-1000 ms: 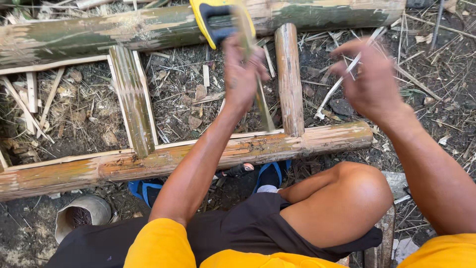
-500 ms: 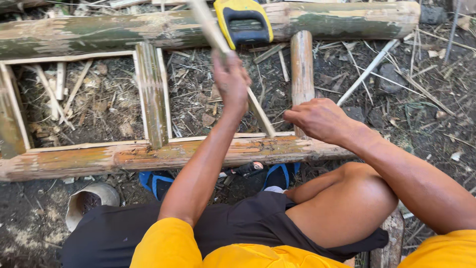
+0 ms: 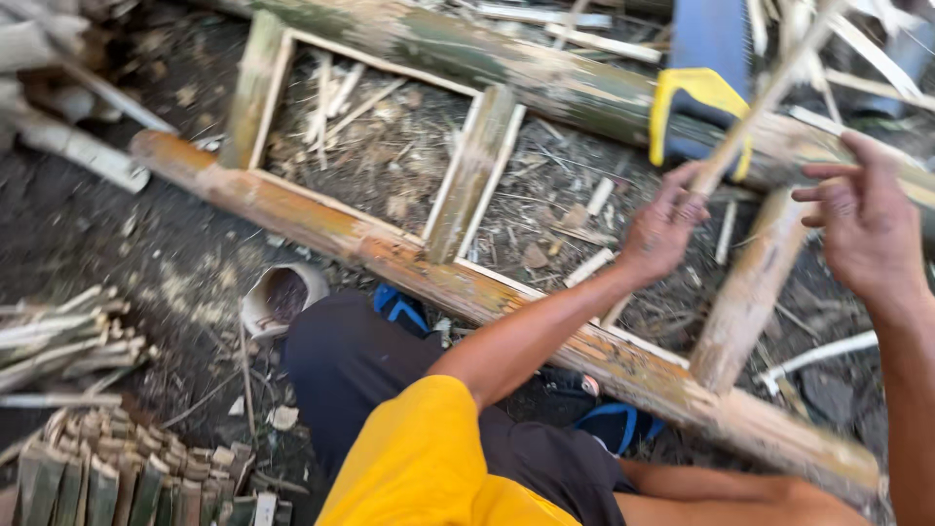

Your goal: The person assembles a bamboo frame by hammering nails into bamboo strips and sawing bamboo poles to fit. They repeatedly pick up nails from a container, position bamboo pieces, and use a hammer and hand saw to secure and cut the components.

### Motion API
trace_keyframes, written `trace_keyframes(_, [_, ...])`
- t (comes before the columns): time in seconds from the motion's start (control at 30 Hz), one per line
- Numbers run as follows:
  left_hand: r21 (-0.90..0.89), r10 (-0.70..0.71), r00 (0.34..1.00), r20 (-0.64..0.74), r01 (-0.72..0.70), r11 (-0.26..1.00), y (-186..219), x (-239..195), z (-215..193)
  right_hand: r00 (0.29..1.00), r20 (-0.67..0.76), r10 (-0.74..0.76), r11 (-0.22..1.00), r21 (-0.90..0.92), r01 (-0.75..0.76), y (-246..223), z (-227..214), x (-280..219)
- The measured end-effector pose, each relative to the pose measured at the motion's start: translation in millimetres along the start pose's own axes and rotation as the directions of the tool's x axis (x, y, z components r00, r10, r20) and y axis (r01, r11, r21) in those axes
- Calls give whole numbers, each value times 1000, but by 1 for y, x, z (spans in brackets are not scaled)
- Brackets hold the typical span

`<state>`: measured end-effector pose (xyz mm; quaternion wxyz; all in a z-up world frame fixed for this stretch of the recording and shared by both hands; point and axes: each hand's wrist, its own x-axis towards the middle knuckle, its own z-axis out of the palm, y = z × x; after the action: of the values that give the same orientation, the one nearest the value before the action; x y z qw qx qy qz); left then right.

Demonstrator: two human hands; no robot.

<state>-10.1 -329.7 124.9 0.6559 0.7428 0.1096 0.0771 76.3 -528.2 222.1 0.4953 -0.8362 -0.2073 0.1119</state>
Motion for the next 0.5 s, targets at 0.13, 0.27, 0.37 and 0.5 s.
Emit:
trace_keyframes(0.13, [-157,1,999,-34,-7,988,-2,15,15,997,-61,-49,939,339,67,23,23,70])
trace_keyframes(0.27, [143,-204,979,25,198,970,-7,24,6,1000,-10,-18,947,321,20,53,47,130])
trace_keyframes(0.37, [74,-149,988,27,147,986,-33,24,2,999,44,-27,971,240,16,62,63,149])
trace_keyframes(0.5, [128,-390,920,46,382,915,-67,16,16,980,125,157,974,146,-174,124,74,157])
